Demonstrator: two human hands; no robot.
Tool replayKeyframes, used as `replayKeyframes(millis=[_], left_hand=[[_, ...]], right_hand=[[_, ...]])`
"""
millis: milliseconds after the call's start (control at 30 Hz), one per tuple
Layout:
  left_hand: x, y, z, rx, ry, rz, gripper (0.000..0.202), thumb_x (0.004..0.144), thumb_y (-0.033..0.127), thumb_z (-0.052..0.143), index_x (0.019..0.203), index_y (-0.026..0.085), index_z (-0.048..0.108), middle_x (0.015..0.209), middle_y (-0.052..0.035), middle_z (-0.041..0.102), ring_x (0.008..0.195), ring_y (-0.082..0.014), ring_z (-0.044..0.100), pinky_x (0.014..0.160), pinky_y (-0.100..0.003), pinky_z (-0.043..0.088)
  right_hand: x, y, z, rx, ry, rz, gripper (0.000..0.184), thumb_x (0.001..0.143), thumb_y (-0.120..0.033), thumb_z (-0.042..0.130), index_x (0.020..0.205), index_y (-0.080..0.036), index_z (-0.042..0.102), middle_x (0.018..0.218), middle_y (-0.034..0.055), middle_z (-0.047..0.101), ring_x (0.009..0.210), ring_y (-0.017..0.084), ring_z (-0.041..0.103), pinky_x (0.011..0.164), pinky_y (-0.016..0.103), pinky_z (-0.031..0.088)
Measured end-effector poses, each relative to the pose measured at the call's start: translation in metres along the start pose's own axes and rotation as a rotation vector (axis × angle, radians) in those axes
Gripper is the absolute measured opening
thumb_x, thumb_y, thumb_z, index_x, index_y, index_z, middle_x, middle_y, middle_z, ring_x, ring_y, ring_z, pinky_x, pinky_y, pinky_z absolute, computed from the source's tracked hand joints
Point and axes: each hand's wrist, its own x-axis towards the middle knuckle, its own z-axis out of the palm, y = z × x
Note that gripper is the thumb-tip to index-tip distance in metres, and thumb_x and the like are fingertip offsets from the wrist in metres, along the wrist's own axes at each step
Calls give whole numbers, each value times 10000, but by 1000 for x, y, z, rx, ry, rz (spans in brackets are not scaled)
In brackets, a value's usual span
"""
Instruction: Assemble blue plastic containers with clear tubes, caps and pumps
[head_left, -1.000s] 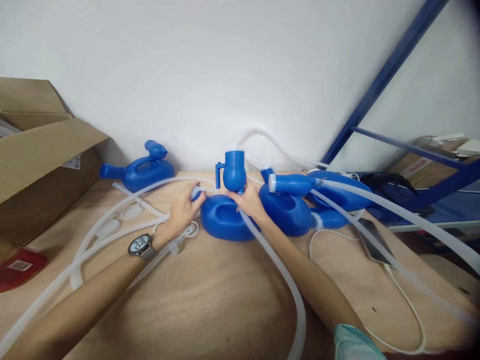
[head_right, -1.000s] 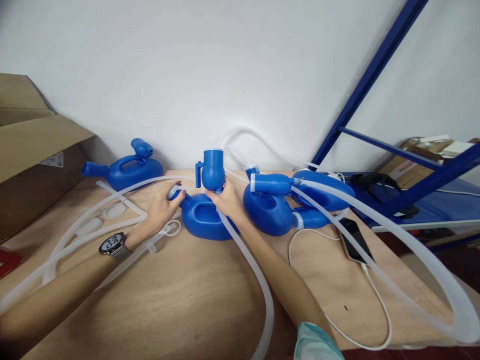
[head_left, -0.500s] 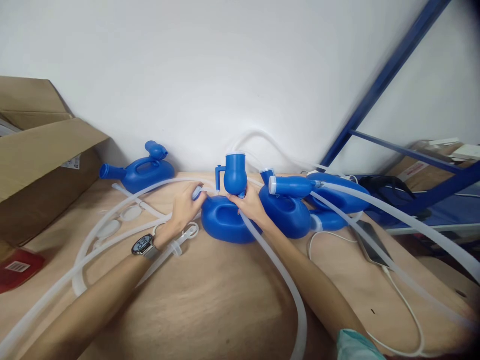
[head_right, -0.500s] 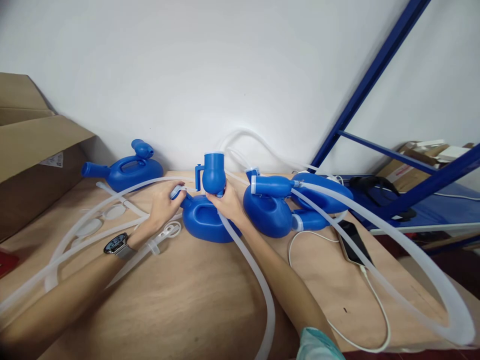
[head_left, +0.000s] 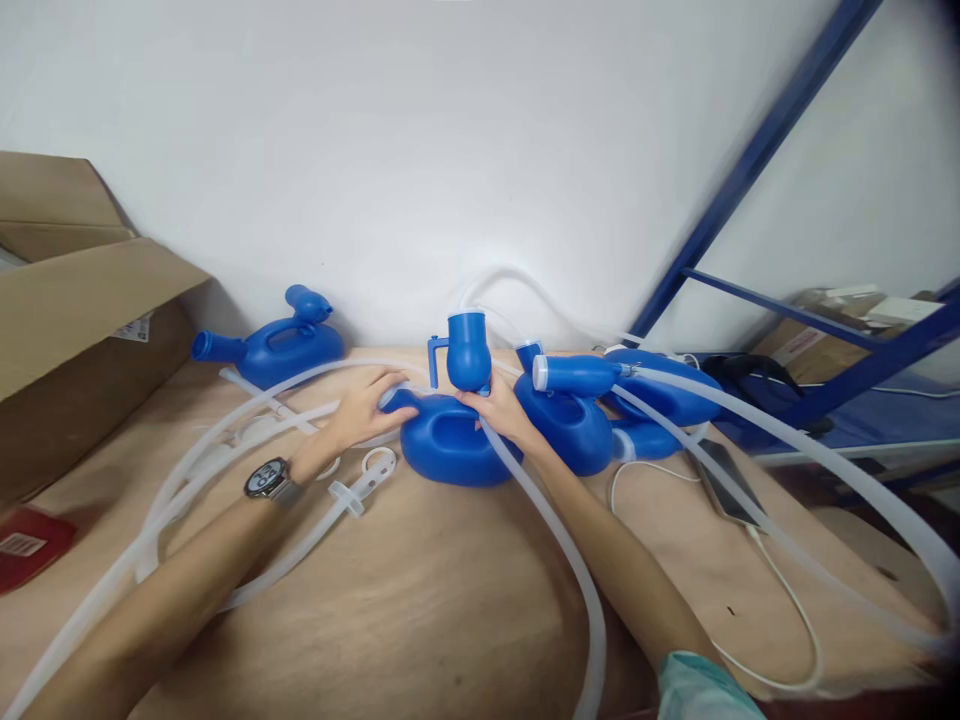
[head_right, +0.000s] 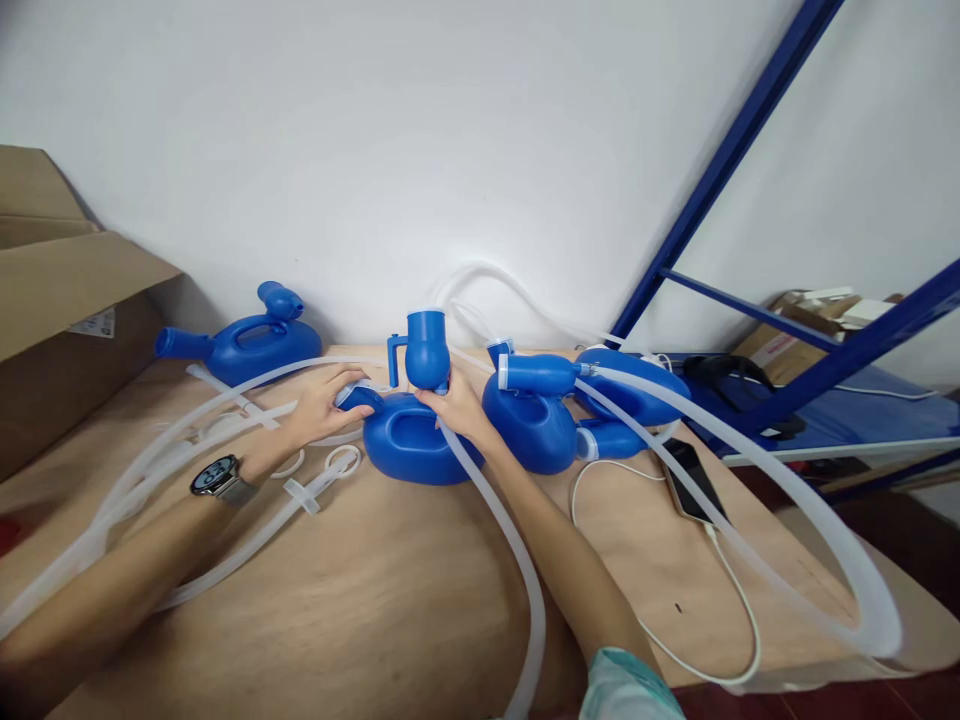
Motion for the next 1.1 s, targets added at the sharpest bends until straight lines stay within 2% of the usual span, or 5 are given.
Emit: replayKeyframes(millis=[133, 367, 633, 767, 1100], left_hand=[[20, 25, -15, 153, -176, -103, 466, 1076, 512, 374, 925, 208, 693, 959, -83, 755, 956, -275, 686, 968, -451, 447], [42, 45, -15, 201, -355, -57, 269, 989, 342, 500, 827, 194, 655, 817, -80, 715, 751, -241, 646, 703, -346, 413], [34, 29, -7, 221, -271, 13, 232, 1016, 374, 504, 947, 200, 641, 889, -86, 696, 832, -273, 656, 757, -374, 479], [29, 26, -2, 183, -217, 48, 243, 1035, 392, 528, 1096, 201, 666, 996, -99, 714, 891, -278, 664, 814, -394, 505], [25, 26, -7, -47, -151, 201, 277, 1066, 431, 577, 1057, 222, 759, 1104, -97, 737, 1015, -252, 699, 924, -370, 537]], right_hand=[[1, 5, 0, -25, 24, -48, 472, 796, -422, 795, 1188, -203, 649, 934, 46, 720, 827, 242, 726, 697, 371, 653], [5, 1, 0, -80, -26, -117, 467, 787, -424, 827, 1155, -184, 669, 1121, 91, 758, 1100, 310, 727, 1016, 498, 596], [15, -8, 10, -210, -4, -86, 806, 708, -418, 936, 1404, -216, 582, 1169, 93, 768, 1174, 348, 720, 1067, 533, 565], [17, -12, 20, -214, 102, -73, 1196, 677, -317, 948, 1651, -245, 257, 1153, 98, 770, 1164, 360, 729, 1068, 547, 553], [33, -8, 19, -173, -141, -50, 1333, 609, -311, 968, 1678, -215, 178, 1488, 188, 581, 1278, 358, 665, 1126, 549, 525]])
